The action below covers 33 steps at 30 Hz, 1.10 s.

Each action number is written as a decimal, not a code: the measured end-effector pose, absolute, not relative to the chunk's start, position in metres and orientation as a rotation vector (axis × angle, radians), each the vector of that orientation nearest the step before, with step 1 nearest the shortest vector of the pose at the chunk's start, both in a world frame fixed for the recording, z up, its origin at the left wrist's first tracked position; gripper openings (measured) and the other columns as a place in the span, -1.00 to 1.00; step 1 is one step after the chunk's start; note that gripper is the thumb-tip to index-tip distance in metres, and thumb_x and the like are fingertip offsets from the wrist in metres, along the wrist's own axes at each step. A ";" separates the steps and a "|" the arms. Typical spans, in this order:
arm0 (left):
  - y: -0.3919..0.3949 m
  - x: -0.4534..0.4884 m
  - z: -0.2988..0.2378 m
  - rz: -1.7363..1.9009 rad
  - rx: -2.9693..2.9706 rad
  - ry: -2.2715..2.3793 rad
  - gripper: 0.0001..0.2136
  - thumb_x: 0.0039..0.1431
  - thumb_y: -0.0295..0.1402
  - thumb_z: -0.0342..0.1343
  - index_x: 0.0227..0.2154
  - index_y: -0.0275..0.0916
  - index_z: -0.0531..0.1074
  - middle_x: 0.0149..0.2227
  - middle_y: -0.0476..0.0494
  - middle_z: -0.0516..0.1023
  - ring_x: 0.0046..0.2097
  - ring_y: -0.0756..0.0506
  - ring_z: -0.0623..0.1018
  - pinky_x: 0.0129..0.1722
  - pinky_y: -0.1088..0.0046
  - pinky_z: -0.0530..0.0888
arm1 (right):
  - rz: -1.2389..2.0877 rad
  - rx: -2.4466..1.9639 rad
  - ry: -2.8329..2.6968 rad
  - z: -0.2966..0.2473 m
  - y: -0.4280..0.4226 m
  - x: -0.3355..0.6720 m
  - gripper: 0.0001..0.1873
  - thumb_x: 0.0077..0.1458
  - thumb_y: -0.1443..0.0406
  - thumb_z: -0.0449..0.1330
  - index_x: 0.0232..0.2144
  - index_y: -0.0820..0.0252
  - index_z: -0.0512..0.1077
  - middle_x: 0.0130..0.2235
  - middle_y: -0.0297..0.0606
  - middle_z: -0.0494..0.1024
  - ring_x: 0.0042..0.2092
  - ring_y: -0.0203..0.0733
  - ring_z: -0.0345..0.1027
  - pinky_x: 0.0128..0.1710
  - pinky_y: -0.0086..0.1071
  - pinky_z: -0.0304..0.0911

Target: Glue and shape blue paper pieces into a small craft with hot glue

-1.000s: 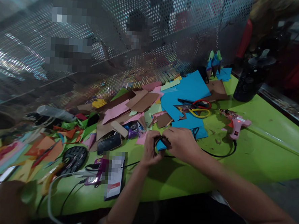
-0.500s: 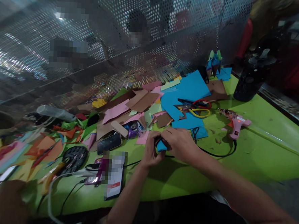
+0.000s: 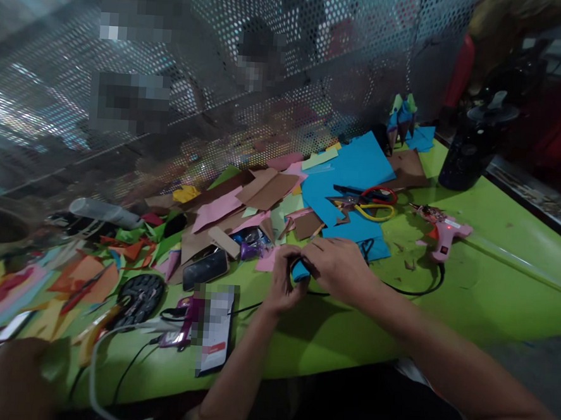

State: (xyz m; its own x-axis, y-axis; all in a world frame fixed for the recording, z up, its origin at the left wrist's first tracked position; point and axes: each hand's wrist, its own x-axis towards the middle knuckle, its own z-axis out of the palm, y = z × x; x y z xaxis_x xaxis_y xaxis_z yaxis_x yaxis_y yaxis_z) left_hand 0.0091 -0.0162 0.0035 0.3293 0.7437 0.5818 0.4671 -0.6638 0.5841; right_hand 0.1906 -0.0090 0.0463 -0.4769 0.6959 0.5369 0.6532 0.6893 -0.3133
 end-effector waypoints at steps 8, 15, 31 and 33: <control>-0.017 0.010 0.003 1.230 2.271 1.056 -0.70 0.20 -0.21 0.05 -0.06 -0.16 0.20 -0.18 -0.17 0.31 -0.14 -0.16 0.37 -0.18 0.27 0.38 | 0.120 -1.044 -2.312 0.046 -0.009 0.191 -0.87 0.08 0.45 0.14 -0.30 0.23 0.44 -0.37 -0.22 0.51 -0.40 -0.19 0.28 -0.41 -0.32 -0.10; -0.017 0.009 0.001 1.216 2.169 1.040 -0.72 0.20 -0.22 0.06 -0.07 -0.15 0.21 -0.18 -0.18 0.32 -0.15 -0.16 0.39 -0.17 0.26 0.41 | 0.022 -0.936 -2.288 0.048 -0.006 0.193 -0.81 0.10 0.47 0.14 -0.23 0.22 0.48 -0.35 -0.20 0.55 -0.37 -0.17 0.30 -0.37 -0.32 -0.04; -0.013 0.002 -0.014 1.215 1.699 1.040 -0.63 0.16 -0.04 0.10 -0.07 -0.13 0.28 -0.15 -0.12 0.33 -0.12 -0.13 0.39 -0.13 0.30 0.41 | 0.666 -1.112 -1.994 0.055 0.002 0.197 -0.86 0.22 0.31 0.17 -0.31 0.18 0.54 -0.31 -0.24 0.63 -0.32 -0.22 0.45 -0.38 -0.43 0.14; -0.013 0.002 -0.014 1.213 1.701 1.045 -0.61 0.15 -0.01 0.10 -0.08 -0.13 0.29 -0.16 -0.12 0.33 -0.13 -0.14 0.39 -0.13 0.29 0.41 | 0.687 -1.128 -2.017 0.054 0.002 0.195 -0.90 0.18 0.32 0.21 -0.33 0.18 0.55 -0.36 -0.27 0.62 -0.38 -0.26 0.41 -0.43 -0.44 0.09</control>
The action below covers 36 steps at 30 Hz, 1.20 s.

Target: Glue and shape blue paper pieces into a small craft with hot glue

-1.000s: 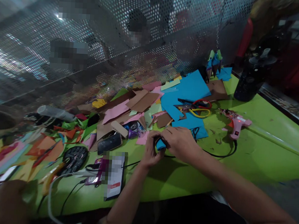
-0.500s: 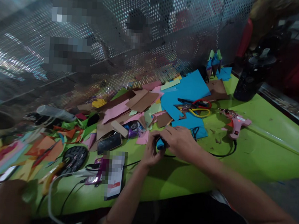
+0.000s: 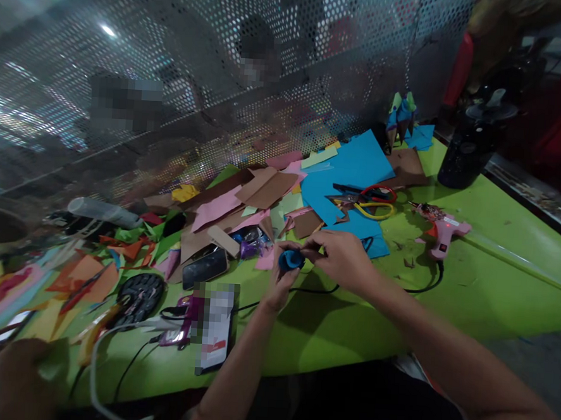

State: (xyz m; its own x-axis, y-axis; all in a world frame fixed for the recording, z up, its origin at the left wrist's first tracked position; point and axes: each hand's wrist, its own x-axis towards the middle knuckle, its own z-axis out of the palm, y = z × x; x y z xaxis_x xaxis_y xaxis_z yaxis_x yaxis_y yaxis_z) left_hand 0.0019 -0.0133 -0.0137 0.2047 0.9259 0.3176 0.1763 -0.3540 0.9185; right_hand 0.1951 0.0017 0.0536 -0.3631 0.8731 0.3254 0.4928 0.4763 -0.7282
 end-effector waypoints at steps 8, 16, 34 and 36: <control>-0.009 0.004 -0.015 1.238 1.598 0.987 -0.58 0.11 0.02 0.14 -0.10 -0.13 0.30 -0.19 -0.11 0.35 -0.19 -0.11 0.39 -0.19 0.33 0.40 | 0.725 -1.134 -2.015 0.050 0.004 0.192 -0.84 0.20 0.34 0.16 -0.39 0.20 0.52 -0.39 -0.28 0.59 -0.39 -0.26 0.40 -0.43 -0.45 0.09; -0.001 -0.003 -0.037 1.181 1.522 1.050 -0.54 0.13 0.05 0.09 -0.02 -0.13 0.33 -0.23 -0.14 0.43 -0.20 -0.12 0.44 -0.23 0.30 0.42 | 0.733 -0.919 -1.869 0.046 0.004 0.194 -0.76 0.13 0.46 0.12 -0.22 0.14 0.53 -0.20 -0.22 0.60 -0.16 -0.18 0.48 -0.20 -0.40 0.30; -0.001 -0.002 -0.040 1.156 1.354 0.979 -0.43 0.17 0.04 0.07 0.20 -0.03 0.23 -0.03 -0.16 0.47 -0.16 -0.09 0.47 -0.22 0.38 0.42 | 0.660 -0.854 -1.935 0.046 0.001 0.193 -0.90 0.19 0.38 0.18 -0.28 0.16 0.50 -0.25 -0.21 0.54 -0.22 -0.22 0.44 -0.27 -0.41 0.30; -0.002 0.000 -0.033 1.143 1.377 1.001 -0.45 0.19 0.05 0.07 0.18 -0.05 0.26 -0.05 -0.16 0.47 -0.17 -0.08 0.46 -0.20 0.37 0.42 | 0.640 -0.830 -1.926 0.046 0.000 0.193 -0.90 0.20 0.37 0.17 -0.28 0.16 0.50 -0.26 -0.21 0.54 -0.22 -0.21 0.44 -0.26 -0.41 0.31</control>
